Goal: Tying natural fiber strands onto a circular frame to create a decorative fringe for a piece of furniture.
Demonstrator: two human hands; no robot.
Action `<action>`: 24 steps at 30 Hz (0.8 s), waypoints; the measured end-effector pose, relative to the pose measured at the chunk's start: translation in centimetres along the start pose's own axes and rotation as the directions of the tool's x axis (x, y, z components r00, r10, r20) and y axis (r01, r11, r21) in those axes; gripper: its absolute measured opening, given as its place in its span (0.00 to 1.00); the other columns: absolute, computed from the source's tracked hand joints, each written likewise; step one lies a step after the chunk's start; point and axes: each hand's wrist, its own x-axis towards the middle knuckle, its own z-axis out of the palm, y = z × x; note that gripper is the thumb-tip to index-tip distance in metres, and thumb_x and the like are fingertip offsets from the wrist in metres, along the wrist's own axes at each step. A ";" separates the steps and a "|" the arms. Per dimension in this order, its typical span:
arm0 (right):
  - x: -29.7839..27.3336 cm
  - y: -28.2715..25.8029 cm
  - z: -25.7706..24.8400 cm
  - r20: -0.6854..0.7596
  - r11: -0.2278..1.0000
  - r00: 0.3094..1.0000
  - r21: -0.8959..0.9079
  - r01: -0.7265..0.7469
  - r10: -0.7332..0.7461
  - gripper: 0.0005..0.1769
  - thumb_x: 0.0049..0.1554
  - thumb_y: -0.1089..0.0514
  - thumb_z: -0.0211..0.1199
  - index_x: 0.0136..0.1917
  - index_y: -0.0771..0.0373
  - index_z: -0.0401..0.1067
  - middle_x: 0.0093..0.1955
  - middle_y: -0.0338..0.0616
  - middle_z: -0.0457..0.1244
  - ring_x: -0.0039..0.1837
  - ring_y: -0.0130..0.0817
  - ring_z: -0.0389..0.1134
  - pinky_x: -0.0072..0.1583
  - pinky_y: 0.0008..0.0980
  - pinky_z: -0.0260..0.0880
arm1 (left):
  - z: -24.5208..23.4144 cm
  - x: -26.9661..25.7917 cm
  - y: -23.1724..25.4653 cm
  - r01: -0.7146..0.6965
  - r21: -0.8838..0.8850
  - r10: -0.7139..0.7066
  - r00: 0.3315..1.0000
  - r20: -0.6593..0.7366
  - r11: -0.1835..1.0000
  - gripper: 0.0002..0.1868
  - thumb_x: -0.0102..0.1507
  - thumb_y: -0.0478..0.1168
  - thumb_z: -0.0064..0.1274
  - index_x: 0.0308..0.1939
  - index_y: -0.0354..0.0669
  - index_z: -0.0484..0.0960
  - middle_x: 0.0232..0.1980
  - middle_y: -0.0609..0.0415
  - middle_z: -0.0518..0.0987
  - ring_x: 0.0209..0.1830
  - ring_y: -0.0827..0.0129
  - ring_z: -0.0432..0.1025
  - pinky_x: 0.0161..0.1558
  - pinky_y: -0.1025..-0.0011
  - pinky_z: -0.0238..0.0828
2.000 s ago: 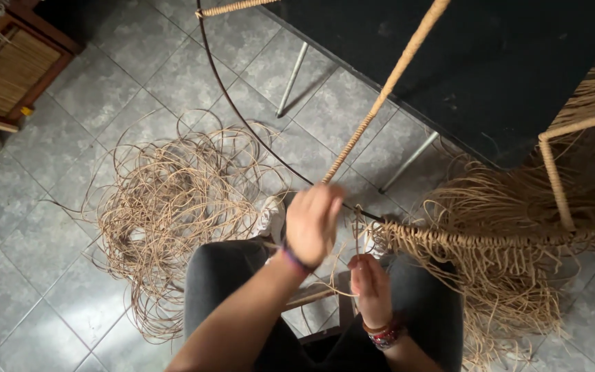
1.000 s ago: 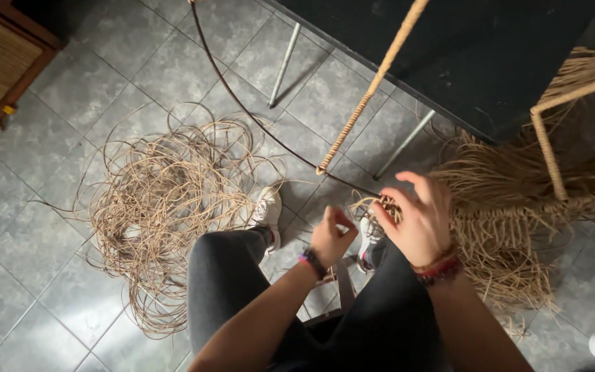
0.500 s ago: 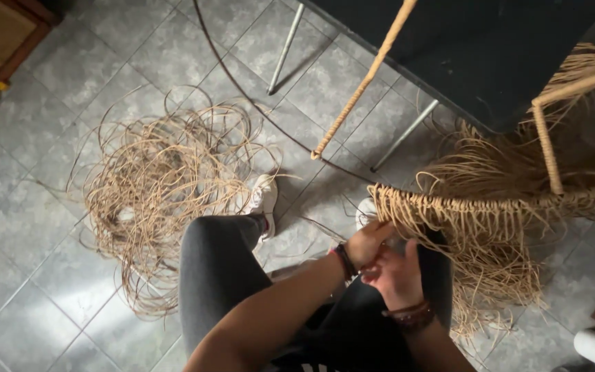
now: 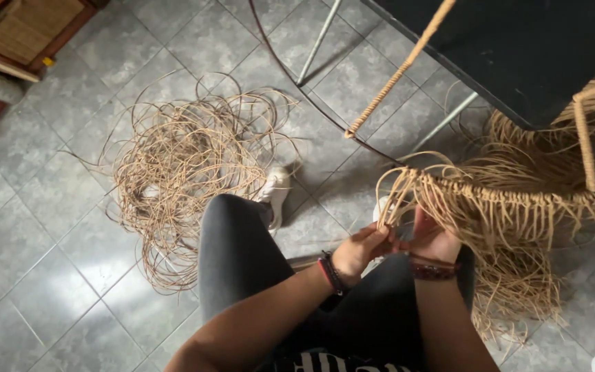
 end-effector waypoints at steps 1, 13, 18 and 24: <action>1.1 -1.0 -1.4 0.004 1.000 1.000 -0.003 -0.005 0.005 0.16 0.57 0.55 0.70 0.58 0.61 0.76 0.65 0.42 0.69 0.71 0.39 0.68 0.75 0.49 0.67 | 0.2 -0.1 0.4 -0.006 -0.002 0.006 1.000 -0.003 1.000 0.16 0.76 0.47 0.44 0.44 0.37 0.74 0.38 0.45 0.80 0.43 0.67 0.77 0.53 0.74 0.74; -6.4 12.0 -0.5 -0.238 0.840 0.826 -0.068 -0.539 0.511 0.40 0.55 0.26 0.62 0.60 0.63 0.76 0.64 0.48 0.69 0.73 0.45 0.65 0.75 0.56 0.52 | -11.6 -1.6 8.4 0.001 0.319 0.158 0.867 -0.473 0.948 0.30 0.62 0.34 0.56 0.69 0.46 0.71 0.71 0.35 0.70 0.70 0.45 0.67 0.68 0.53 0.68; -4.0 20.8 6.2 -0.163 0.611 0.783 -0.538 -0.581 0.600 0.25 0.64 0.50 0.52 0.71 0.59 0.67 0.76 0.52 0.60 0.74 0.53 0.62 0.68 0.48 0.64 | -18.0 -2.5 14.1 -0.197 0.045 0.188 0.810 -0.556 0.979 0.19 0.64 0.30 0.50 0.59 0.40 0.79 0.43 0.43 0.81 0.34 0.60 0.80 0.43 0.65 0.81; 5.7 35.8 3.6 -0.256 0.337 0.760 -0.780 -0.528 0.598 0.24 0.62 0.51 0.60 0.70 0.56 0.69 0.66 0.45 0.68 0.66 0.41 0.68 0.65 0.40 0.69 | -27.1 -0.7 20.5 -0.331 -0.026 0.219 0.680 -0.699 0.943 0.13 0.65 0.33 0.54 0.53 0.38 0.85 0.45 0.50 0.83 0.44 0.70 0.77 0.53 0.74 0.75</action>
